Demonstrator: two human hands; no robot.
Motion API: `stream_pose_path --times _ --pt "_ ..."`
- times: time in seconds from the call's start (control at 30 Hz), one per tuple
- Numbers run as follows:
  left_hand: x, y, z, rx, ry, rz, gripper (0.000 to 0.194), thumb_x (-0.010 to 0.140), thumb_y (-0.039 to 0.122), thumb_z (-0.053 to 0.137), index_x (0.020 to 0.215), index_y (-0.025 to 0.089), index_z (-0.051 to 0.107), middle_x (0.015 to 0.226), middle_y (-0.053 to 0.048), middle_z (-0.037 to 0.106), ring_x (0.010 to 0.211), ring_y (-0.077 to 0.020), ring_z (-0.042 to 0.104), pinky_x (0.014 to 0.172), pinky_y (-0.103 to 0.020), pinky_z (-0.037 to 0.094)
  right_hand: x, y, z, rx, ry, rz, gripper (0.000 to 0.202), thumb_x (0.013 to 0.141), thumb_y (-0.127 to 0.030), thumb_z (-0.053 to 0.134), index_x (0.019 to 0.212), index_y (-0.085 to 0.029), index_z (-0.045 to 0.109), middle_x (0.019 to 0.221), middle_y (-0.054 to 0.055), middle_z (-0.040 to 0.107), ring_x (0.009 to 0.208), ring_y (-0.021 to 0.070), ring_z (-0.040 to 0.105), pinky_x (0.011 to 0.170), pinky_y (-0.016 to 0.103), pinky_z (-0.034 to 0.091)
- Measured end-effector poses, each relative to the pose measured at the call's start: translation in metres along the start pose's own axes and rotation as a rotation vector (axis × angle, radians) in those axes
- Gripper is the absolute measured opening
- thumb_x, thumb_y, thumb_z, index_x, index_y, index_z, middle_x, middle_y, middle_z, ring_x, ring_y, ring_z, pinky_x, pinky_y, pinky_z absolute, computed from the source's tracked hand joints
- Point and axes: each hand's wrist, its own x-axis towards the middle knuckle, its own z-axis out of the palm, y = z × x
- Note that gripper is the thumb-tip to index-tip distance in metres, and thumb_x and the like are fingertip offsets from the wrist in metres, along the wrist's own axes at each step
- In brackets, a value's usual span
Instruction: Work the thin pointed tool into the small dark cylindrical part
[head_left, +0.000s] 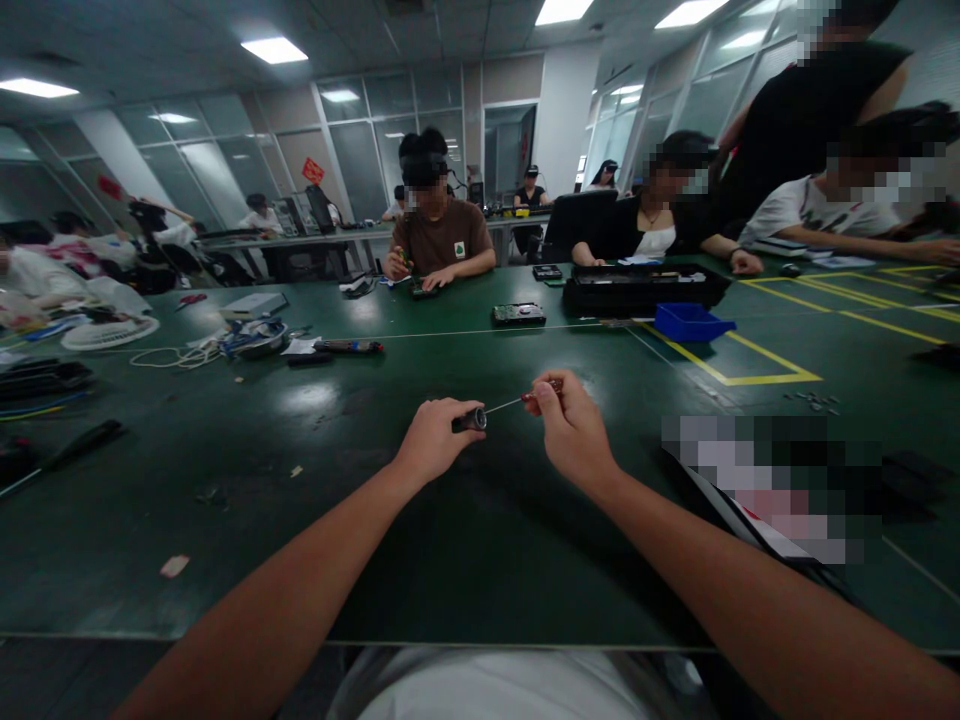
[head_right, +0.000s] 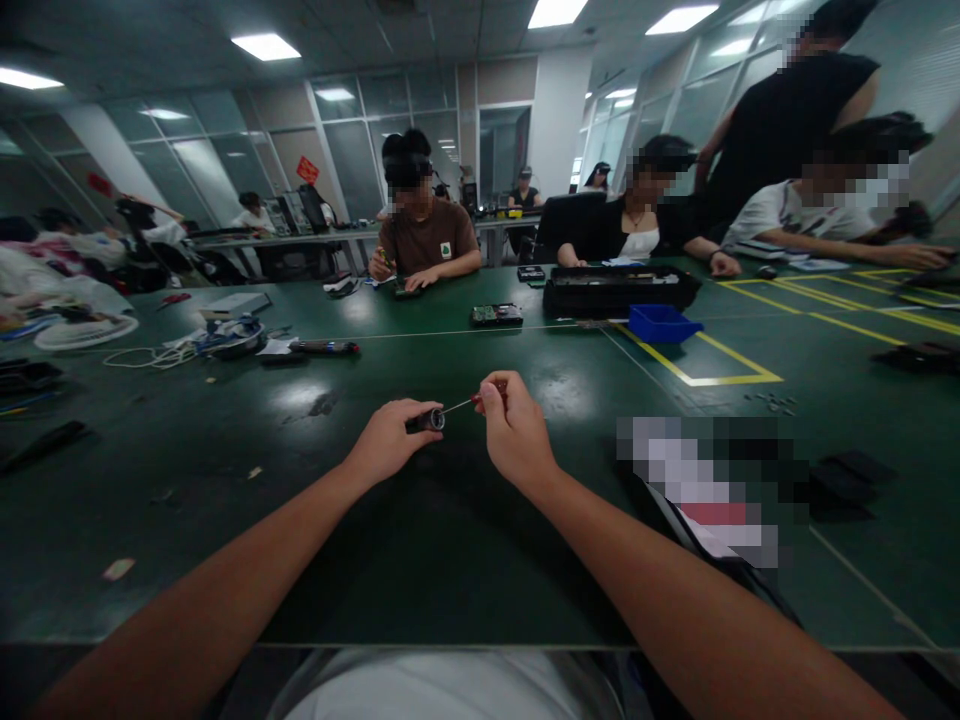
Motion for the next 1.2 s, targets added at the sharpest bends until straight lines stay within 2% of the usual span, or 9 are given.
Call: stream_pose_path --times 0.23,0.57,0.7,0.97,1.2 --pt "-0.001 0.003 -0.001 -0.013 0.006 0.031 0.039 0.082 0.023 0.076 0.120 0.027 0.070 0.116 -0.004 0.072 0.107 -0.0242 0.063 0.097 -0.042 0.044 0.001 0.003 0.002 -0.016 -0.098 0.022 0.018 0.099 -0.039 0.045 0.096 -0.024 0.054 0.083 0.004 0.069 0.079 0.0216 0.067 0.075 0.038 0.051" --pt "-0.001 0.003 0.000 -0.048 0.054 0.022 0.038 0.078 0.017 0.080 0.114 0.024 0.072 0.115 -0.006 0.072 0.108 -0.0234 0.062 0.098 -0.041 0.045 0.001 0.003 0.004 0.002 -0.066 0.041 0.018 0.098 -0.040 0.047 0.098 -0.023 0.054 0.086 0.005 0.069 0.080 0.0214 0.068 0.076 0.039 0.053" --pt "0.000 0.000 0.001 -0.063 0.070 0.012 0.037 0.077 0.018 0.080 0.113 0.023 0.072 0.115 -0.006 0.070 0.108 -0.0234 0.062 0.099 -0.041 0.045 0.005 0.009 0.005 0.111 -0.054 0.108 0.020 0.097 -0.042 0.046 0.094 -0.023 0.054 0.084 0.004 0.067 0.076 0.0201 0.066 0.073 0.038 0.054" --pt "0.000 -0.003 0.002 -0.060 0.063 0.001 0.040 0.082 0.022 0.076 0.122 0.025 0.069 0.118 -0.006 0.070 0.111 -0.0239 0.062 0.100 -0.042 0.045 0.008 0.016 0.006 0.178 -0.086 0.137 0.022 0.096 -0.044 0.048 0.093 -0.024 0.054 0.083 0.003 0.067 0.074 0.0192 0.066 0.071 0.038 0.055" --pt "0.000 -0.001 0.000 -0.053 0.066 0.026 0.041 0.081 0.020 0.078 0.120 0.025 0.070 0.118 -0.006 0.071 0.112 -0.0239 0.062 0.101 -0.043 0.044 0.003 0.010 0.006 0.077 -0.083 0.079 0.020 0.098 -0.043 0.047 0.096 -0.024 0.054 0.083 0.004 0.068 0.079 0.0213 0.068 0.074 0.039 0.054"
